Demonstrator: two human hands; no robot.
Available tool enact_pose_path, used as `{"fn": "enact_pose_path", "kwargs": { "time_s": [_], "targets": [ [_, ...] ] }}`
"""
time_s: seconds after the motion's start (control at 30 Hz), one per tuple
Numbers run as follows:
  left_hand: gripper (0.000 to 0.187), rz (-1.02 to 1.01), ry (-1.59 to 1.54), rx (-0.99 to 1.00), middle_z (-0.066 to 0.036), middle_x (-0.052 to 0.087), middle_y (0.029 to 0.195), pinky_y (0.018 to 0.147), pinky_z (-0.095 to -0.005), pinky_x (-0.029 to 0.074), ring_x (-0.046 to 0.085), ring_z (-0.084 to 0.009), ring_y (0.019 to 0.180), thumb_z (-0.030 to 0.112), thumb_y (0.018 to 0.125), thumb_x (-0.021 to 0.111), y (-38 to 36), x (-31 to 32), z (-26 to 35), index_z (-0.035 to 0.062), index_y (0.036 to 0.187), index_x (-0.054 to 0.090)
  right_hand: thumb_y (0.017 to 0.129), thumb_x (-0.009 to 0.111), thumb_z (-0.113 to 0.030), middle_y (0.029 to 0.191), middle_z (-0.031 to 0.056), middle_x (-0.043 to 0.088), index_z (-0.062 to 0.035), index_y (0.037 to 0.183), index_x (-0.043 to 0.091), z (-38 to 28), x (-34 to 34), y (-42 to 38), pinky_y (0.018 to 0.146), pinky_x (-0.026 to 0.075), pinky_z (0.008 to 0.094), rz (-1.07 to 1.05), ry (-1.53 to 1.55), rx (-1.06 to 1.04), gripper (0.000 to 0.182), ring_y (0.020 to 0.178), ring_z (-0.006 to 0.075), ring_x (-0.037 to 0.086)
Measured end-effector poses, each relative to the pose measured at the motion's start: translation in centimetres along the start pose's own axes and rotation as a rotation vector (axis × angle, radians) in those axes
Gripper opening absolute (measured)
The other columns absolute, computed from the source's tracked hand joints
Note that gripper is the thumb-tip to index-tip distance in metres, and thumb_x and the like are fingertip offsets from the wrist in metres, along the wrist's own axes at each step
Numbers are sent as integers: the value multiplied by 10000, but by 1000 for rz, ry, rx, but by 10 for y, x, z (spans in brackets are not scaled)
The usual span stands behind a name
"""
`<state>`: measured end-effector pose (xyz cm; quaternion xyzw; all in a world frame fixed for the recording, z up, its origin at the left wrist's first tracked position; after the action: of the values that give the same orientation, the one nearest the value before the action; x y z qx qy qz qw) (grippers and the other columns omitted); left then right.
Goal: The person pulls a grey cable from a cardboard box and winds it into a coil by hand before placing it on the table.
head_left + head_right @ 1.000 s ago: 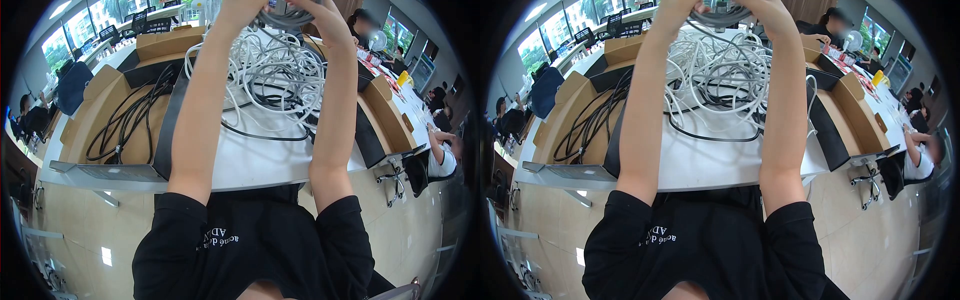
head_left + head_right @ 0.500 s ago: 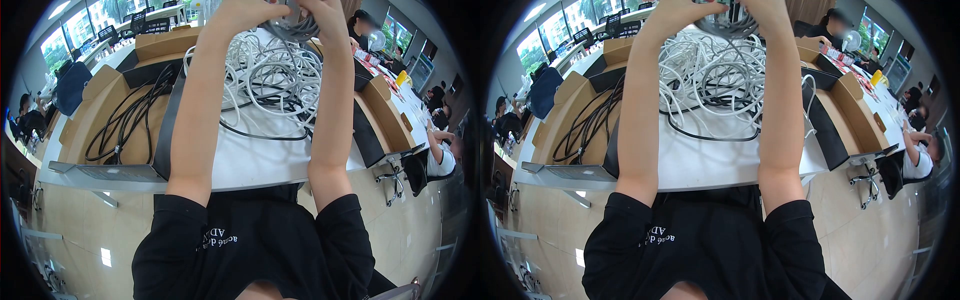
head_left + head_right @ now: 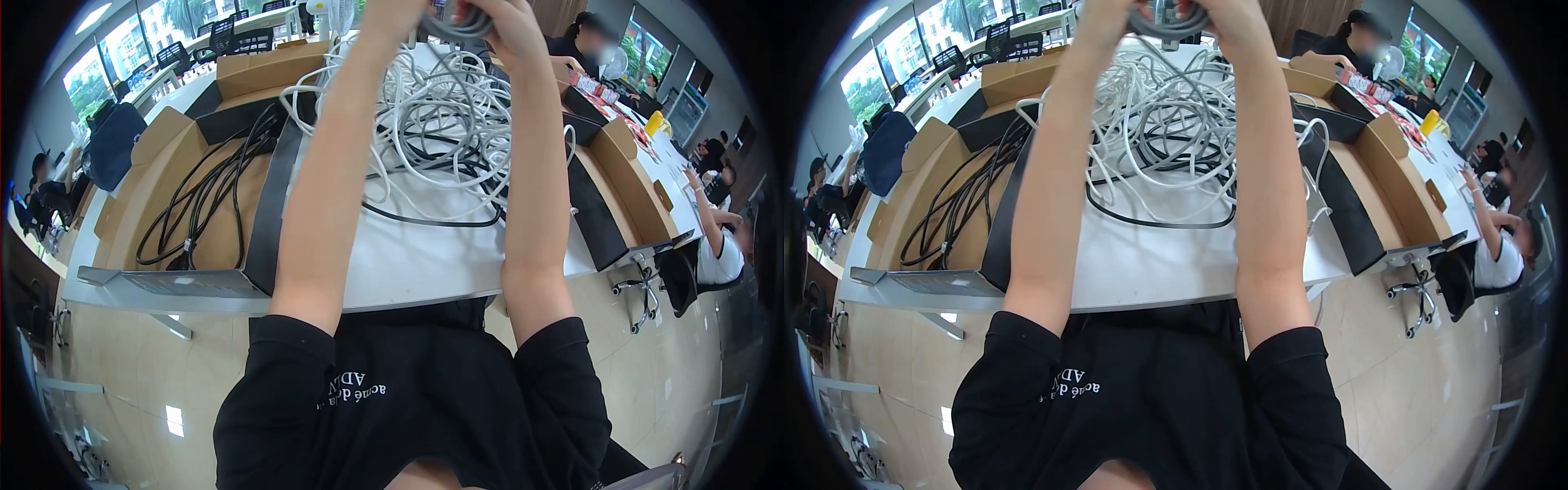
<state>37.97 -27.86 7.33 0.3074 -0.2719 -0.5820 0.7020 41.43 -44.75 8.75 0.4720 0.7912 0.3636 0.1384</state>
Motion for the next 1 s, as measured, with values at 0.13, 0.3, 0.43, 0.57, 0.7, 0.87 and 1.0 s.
{"fn": "enact_pose_path", "kwargs": {
  "time_s": [0.13, 0.3, 0.43, 0.57, 0.7, 0.87, 1.0],
  "targets": [
    [218, -370, 372, -104, -20, 621, 754, 599, -289, 440, 571, -126, 666, 205, 842, 645, -5, -42, 13, 26, 961, 683, 893, 728, -89, 841, 54, 699, 36, 1014, 690, 7, 12, -1, 679, 515, 272, -317, -289, -35, 178, 786, 120, 658],
    [317, -485, 579, -144, -49, 642, 836, 653, -302, 461, 587, -139, 760, 244, 836, 691, -14, -39, 32, -13, 1021, 672, 925, 664, -156, 759, 19, 673, 6, 997, 685, -1, 31, -12, 569, 482, 263, -374, -686, 28, 179, 620, 102, 613],
    [588, -233, 507, -11, -125, 688, 953, 763, -316, 522, 659, -181, 848, 313, 829, 776, -26, -19, 62, -68, 1232, 579, 951, 647, -174, 714, -1, 637, -16, 928, 685, 9, 15, 2, 533, 448, 259, -233, -387, -63, 165, 571, 107, 571],
    [877, 48, 588, 268, -284, 664, 1192, 976, -375, 513, 664, -327, 1134, 383, 802, 833, -22, -5, 66, -93, 1411, 418, 971, 638, -145, 705, 23, 620, -38, 854, 647, 16, -2, 13, 530, 439, 251, -5, 46, -13, 159, 583, 120, 570],
    [744, 97, 427, 325, -276, 666, 1191, 985, -393, 511, 657, -338, 1145, 294, 806, 826, -20, 18, 50, -85, 1348, 484, 976, 583, -79, 692, 43, 606, -55, 787, 606, 44, -20, 31, 550, 472, 284, 81, 498, 180, 192, 582, 158, 576],
    [489, 199, 207, 329, -190, 706, 1002, 763, -348, 557, 698, -238, 855, 174, 835, 757, -7, 13, 30, -79, 1221, 595, 983, 558, -64, 726, 43, 635, -70, 799, 614, 65, -22, 41, 576, 488, 279, -30, 522, 199, 192, 631, 159, 618],
    [421, -23, 217, 94, -101, 687, 840, 529, -280, 493, 624, -133, 589, 95, 857, 675, -3, -20, 34, -64, 1236, 586, 932, 675, -112, 805, 30, 683, 10, 985, 701, 20, 19, 5, 688, 491, 279, -2, -79, -75, 135, 717, 120, 620]
  ]
}}
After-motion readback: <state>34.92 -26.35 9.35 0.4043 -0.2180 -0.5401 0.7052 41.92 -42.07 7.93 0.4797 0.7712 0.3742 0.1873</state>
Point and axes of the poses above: each hand's wrist, its own y-axis towards the middle knuckle, its own x-axis out of the palm, z = x × y, the point moved 3 cm from there along y, towards the middle knuckle
